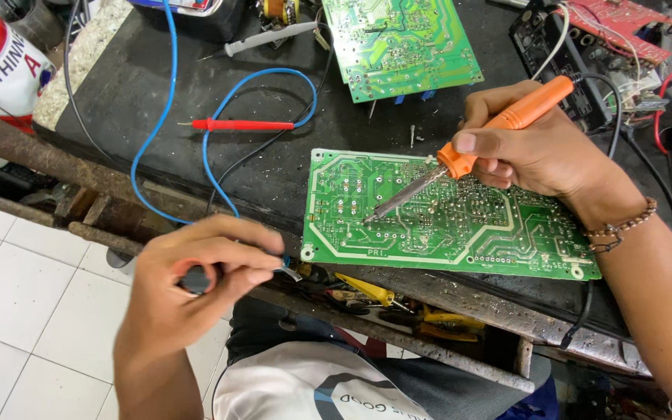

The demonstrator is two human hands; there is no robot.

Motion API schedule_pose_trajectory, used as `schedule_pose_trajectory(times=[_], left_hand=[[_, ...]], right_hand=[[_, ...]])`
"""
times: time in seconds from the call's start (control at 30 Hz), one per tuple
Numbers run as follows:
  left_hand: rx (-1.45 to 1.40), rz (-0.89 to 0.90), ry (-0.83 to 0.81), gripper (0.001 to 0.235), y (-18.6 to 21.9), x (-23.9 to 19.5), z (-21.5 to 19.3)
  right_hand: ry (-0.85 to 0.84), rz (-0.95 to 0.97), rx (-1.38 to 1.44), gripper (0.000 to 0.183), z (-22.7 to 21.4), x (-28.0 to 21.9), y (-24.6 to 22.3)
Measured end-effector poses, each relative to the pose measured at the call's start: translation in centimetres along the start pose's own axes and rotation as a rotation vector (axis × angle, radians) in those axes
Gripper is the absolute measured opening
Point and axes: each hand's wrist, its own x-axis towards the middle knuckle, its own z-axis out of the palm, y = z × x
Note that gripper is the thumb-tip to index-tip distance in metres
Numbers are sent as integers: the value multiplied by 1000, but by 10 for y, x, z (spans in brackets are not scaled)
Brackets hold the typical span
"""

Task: The person holds a green circuit board and uses a soldering iron to apply heat to various points on the board. They also use a soldering desoldering pump to remove solder from the board.

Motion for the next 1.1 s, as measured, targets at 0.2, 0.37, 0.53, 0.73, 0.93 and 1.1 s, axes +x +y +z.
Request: schedule_pose_trajectory(times=[0.2,0.37,0.53,0.73,0.93,1.1], left_hand=[[121,-141,47,11,29,26,45],[261,79,215,10,32,36,56],[403,159,186,17,25,36,64],[517,162,197,32,27,41,70],[431,78,166,16,35,46,64],[340,-108,93,11,31,48,62]], right_hand=[[-24,-31,19,35,3,-1,-2],[-41,-24,5,36,5,-1,-6],[-35,-46,-21,37,5,-1,-5],[-27,-51,-92,38,4,-3,-6],[-50,-49,-42,39,3,-3,-7],[-49,-36,-42,38,2,-2,-6]])
